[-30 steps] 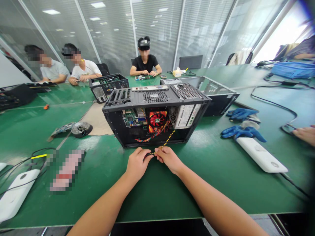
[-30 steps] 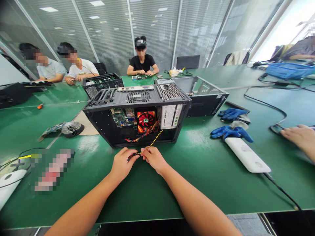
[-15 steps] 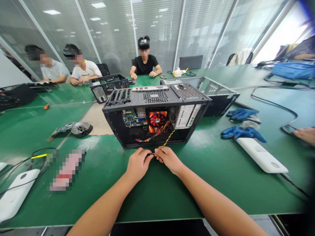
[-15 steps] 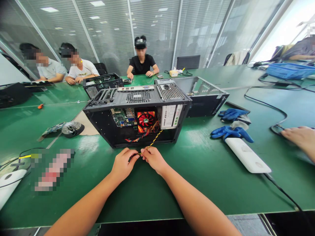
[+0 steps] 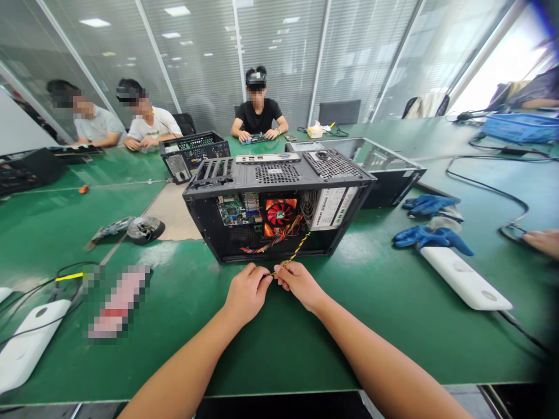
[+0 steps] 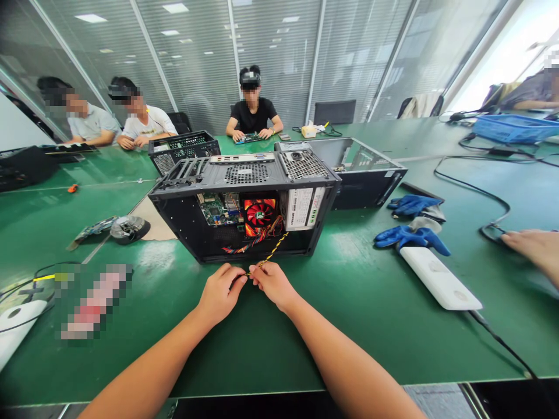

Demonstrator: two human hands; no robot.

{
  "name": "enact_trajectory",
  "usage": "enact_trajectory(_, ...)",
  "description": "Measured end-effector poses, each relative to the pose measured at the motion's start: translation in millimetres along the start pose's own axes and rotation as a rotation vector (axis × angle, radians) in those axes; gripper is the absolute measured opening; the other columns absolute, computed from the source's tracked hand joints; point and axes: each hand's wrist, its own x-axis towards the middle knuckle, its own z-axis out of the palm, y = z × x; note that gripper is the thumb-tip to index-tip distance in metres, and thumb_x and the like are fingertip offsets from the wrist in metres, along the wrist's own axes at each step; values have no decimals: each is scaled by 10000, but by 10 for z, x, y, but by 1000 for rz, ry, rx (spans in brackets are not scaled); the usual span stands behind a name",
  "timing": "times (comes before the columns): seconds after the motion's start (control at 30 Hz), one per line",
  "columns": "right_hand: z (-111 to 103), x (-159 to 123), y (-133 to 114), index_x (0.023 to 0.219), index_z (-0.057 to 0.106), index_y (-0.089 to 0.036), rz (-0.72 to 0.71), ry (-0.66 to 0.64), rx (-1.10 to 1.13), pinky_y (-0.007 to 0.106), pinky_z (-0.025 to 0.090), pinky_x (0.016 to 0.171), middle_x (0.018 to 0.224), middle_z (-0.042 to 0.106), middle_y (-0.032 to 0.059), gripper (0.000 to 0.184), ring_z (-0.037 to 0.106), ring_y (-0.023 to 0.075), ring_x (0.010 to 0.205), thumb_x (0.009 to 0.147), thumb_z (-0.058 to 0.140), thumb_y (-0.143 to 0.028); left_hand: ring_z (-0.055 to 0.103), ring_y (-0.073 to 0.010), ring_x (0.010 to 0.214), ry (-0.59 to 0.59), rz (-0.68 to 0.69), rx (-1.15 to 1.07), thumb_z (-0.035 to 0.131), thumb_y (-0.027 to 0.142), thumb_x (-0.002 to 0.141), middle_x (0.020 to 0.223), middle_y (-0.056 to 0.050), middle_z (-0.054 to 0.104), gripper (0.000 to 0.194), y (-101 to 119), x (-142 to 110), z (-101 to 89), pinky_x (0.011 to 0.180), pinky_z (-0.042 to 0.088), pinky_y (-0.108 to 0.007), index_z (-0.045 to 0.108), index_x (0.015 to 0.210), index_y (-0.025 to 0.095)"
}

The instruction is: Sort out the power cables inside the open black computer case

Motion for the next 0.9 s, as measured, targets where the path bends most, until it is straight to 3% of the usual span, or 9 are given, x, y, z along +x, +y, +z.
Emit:
enact_trajectory(0.13, 3, 1, -2, 659, 579, -156, 5, 10, 4, 246, 309, 482, 565, 505, -17, 402, 411, 88, 482, 803, 594, -531, 576, -144, 732, -31, 11, 20, 465, 258, 952, 813, -21, 567, 190, 4, 10, -11, 690, 454, -260, 636, 896, 196)
enact_trajectory(0.57, 6, -3, -9, 659, 573, -159, 7, -12, 42, 247, 302, 474, 562, 509, -18, 457, 411, 84, 470, 781, 602, -599, 574, -146, 728, 72, 35, -40, 544, 286, 913, 828, -28, 548, 135, -11, -17, 13, 692, 472, -268, 640, 928, 193)
enact_trajectory(0.9, -8, -11, -13, 636, 554, -165, -18, -41, -27, 245, 329, 493, 571, 513, -16, 430, 427, 89, 491, 823, 574, -552, 559, -137, 723, 7, 33, -73, 494, 278, 944, 795, -20, 552, 180, 7, -11, 4, 687, 443, -261, 649, 901, 196)
